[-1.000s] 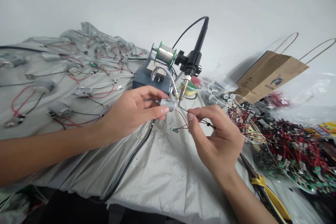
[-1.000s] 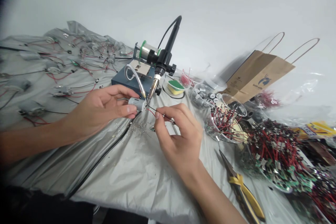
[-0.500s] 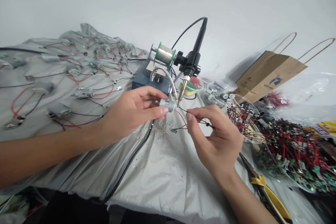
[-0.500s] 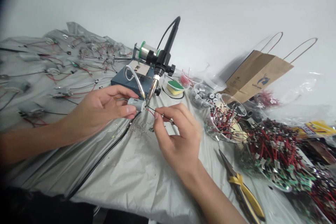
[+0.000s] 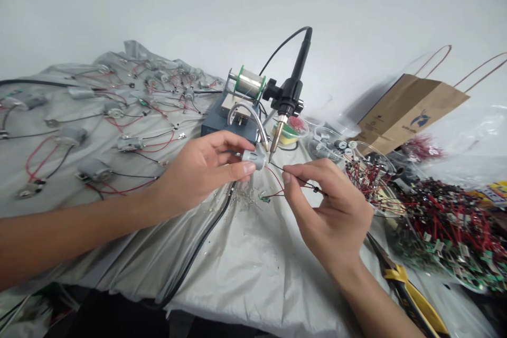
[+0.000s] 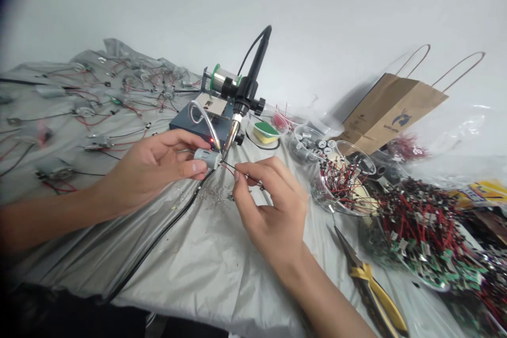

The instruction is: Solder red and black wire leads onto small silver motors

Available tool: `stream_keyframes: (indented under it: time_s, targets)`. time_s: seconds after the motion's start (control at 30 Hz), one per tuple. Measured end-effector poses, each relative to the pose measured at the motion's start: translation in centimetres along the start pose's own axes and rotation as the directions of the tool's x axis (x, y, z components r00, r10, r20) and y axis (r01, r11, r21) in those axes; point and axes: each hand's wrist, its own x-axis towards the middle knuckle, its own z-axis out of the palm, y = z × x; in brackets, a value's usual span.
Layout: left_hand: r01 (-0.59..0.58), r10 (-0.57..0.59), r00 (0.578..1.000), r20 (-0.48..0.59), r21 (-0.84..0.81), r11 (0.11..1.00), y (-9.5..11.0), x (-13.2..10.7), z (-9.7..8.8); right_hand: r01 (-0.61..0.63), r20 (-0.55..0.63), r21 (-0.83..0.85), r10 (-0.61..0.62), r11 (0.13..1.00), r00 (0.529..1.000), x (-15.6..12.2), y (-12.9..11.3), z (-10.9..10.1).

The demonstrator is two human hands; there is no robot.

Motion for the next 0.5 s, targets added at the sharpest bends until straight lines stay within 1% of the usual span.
stream_keyframes:
  time_s: [0.2,0.5]
  targets:
    - [-0.023,0.023,1.0,-0.009,0.0,1.0,-0.31,0.28,0.05,0.003,0.001,-0.006,-0.003,1.0,1.0,-0.01,0.14,0.04]
    - [-0.018,0.018,1.0,-0.009,0.026,0.999,-0.29,0.2,-0.02,-0.012,0.007,-0.012,0.012,1.0,1.0,0.04,0.06,0.05]
